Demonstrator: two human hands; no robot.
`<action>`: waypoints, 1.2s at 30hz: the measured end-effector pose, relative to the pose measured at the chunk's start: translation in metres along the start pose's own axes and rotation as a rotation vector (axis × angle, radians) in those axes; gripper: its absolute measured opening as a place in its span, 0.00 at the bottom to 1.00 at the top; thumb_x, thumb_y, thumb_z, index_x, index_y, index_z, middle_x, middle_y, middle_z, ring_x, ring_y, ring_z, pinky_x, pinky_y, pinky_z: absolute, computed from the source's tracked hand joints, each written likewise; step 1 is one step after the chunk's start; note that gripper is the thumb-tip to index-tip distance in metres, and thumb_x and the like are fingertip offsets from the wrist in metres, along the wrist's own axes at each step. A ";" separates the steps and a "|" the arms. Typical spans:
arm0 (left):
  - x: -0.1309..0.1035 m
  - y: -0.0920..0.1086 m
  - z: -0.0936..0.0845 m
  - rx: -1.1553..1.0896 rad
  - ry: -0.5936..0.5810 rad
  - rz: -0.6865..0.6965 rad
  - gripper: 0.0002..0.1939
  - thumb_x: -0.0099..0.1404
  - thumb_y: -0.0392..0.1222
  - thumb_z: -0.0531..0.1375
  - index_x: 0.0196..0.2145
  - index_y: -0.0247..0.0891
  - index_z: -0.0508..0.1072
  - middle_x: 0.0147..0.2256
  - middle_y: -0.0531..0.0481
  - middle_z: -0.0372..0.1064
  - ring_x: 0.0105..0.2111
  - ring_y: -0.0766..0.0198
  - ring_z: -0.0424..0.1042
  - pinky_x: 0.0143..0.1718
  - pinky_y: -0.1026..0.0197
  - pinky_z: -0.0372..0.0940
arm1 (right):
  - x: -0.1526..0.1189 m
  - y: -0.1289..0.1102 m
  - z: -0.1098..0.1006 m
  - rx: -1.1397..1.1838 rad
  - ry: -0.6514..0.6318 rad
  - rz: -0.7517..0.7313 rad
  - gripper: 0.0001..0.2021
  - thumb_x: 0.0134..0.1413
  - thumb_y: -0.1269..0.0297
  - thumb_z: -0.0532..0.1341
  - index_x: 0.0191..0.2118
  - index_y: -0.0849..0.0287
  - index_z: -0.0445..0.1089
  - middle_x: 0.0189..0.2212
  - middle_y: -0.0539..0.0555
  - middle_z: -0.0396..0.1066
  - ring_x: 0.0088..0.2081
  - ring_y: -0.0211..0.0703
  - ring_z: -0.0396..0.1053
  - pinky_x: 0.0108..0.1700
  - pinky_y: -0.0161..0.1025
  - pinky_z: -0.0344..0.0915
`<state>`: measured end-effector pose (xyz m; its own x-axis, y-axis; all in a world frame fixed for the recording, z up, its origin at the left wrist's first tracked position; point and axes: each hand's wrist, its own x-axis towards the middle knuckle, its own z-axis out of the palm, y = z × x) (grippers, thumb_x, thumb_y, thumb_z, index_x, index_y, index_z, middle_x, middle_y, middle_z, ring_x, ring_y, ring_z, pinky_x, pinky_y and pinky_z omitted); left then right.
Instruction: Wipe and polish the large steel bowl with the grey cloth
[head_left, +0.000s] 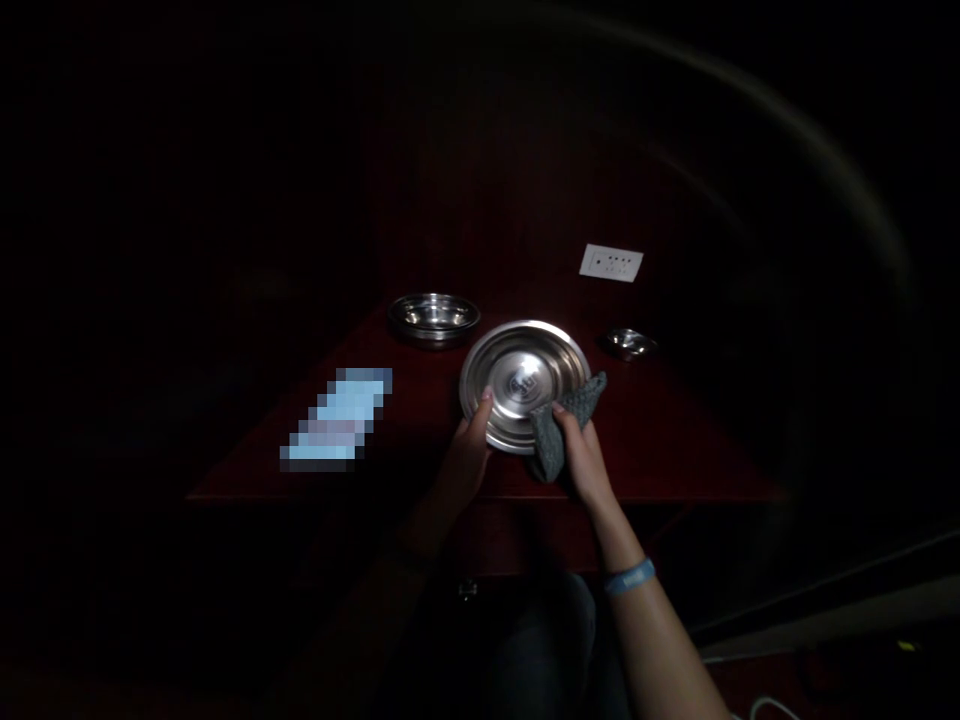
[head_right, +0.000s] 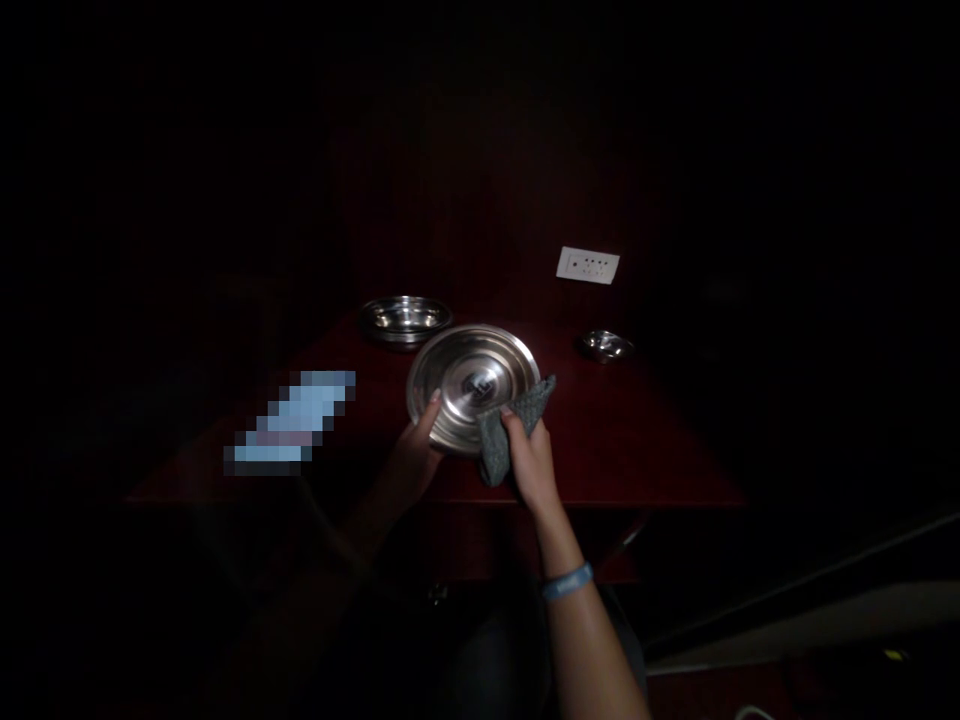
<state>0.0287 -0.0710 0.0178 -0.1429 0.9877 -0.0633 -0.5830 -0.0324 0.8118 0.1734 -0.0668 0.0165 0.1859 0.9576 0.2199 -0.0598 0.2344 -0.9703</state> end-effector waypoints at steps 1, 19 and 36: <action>0.000 0.000 -0.001 0.020 -0.022 -0.005 0.28 0.67 0.55 0.61 0.60 0.39 0.70 0.56 0.45 0.73 0.62 0.51 0.67 0.63 0.52 0.63 | -0.002 -0.002 0.001 0.025 -0.031 0.030 0.18 0.49 0.48 0.65 0.40 0.57 0.76 0.37 0.54 0.79 0.42 0.50 0.75 0.46 0.41 0.70; -0.005 -0.001 -0.008 0.104 -0.235 0.065 0.36 0.66 0.59 0.61 0.66 0.42 0.64 0.65 0.45 0.63 0.67 0.46 0.58 0.67 0.46 0.56 | -0.011 -0.006 -0.001 0.160 -0.078 0.186 0.22 0.47 0.48 0.67 0.42 0.59 0.77 0.41 0.52 0.80 0.47 0.51 0.75 0.54 0.42 0.67; -0.011 0.004 0.002 0.078 -0.210 0.077 0.35 0.65 0.56 0.62 0.66 0.42 0.64 0.64 0.47 0.64 0.66 0.48 0.60 0.68 0.47 0.56 | -0.009 -0.003 -0.002 0.131 -0.050 0.133 0.25 0.47 0.48 0.66 0.47 0.60 0.76 0.45 0.54 0.80 0.50 0.53 0.74 0.57 0.45 0.66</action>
<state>0.0295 -0.0817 0.0225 -0.0102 0.9932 0.1156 -0.5121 -0.1045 0.8525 0.1739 -0.0761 0.0178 0.1188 0.9880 0.0983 -0.2085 0.1216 -0.9704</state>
